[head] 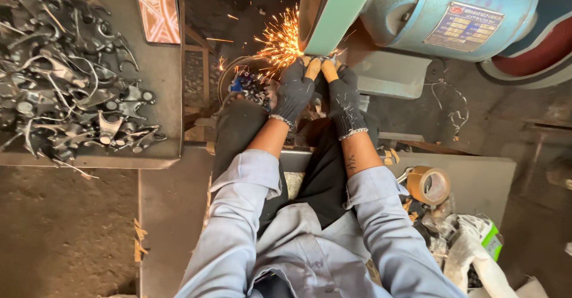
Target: The person sits at a bench grinder and grinds cast metal parts one at a time, holding each piece with both gloved hands against the spinning wheel producing sparks, then places finished pieces into a tray of similar parts and picks up the next piece.
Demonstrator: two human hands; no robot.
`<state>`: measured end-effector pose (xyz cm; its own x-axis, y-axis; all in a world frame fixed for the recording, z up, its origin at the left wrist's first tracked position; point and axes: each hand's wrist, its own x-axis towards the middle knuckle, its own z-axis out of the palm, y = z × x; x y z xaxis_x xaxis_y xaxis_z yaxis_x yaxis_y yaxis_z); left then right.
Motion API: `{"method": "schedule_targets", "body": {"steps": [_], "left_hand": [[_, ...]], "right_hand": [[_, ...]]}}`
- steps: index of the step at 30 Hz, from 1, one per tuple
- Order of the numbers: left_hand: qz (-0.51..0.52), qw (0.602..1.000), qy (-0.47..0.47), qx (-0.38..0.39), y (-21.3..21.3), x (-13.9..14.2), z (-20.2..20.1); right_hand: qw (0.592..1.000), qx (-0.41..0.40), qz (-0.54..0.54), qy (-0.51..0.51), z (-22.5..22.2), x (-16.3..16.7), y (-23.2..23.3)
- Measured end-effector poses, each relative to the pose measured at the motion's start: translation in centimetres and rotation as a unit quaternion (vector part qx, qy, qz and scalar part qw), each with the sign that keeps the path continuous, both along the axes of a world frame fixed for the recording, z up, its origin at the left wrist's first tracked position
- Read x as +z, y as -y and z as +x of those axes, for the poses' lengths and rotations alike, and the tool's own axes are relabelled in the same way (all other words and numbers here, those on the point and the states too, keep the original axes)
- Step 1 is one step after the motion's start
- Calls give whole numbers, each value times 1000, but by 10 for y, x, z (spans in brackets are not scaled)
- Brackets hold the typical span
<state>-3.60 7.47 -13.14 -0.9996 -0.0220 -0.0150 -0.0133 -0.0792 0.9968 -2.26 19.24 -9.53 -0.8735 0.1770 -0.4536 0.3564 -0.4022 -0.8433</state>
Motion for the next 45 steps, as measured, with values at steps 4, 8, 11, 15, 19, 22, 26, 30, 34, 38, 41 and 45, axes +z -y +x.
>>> {"method": "schedule_targets", "body": {"steps": [4, 8, 11, 15, 19, 22, 26, 30, 34, 38, 41, 45], "left_hand": [[-106, 994, 6, -40, -2, 4, -3], [-154, 980, 47, -121, 15, 13, -10], [-109, 987, -27, -114, 29, 15, -12], [-86, 996, -2, -3, 25, 12, -8], [-76, 996, 7, -46, 6, 17, -10], [-3, 981, 106, -164, 7, 29, -10], [-42, 984, -147, -93, 34, 42, 15], [-374, 900, -88, -206, 56, 52, 47], [-182, 952, -91, -229, 60, 53, 39], [-197, 961, -70, -183, 65, 44, 9], [-273, 956, -5, -111, 70, 29, 0], [-298, 950, -7, -92, 49, 8, -1]], "right_hand": [[999, -9, -24, -34, 5, -4, -7], [997, -56, -53, 5, 13, -8, -1], [994, -10, -97, -50, 7, -14, 12], [997, 25, 32, -66, -8, -13, 19], [997, 7, 43, -67, 1, 9, 9], [997, -41, 8, -62, 18, 34, 2], [990, -4, -25, -139, 37, 56, 2], [945, 65, 273, -169, 54, 54, 11], [942, 57, 271, -191, 59, 44, 15], [989, 80, -18, -120, 24, 28, 24], [905, 166, 392, -31, 3, 12, 30], [927, 140, 347, -39, -3, -7, 23]]}}
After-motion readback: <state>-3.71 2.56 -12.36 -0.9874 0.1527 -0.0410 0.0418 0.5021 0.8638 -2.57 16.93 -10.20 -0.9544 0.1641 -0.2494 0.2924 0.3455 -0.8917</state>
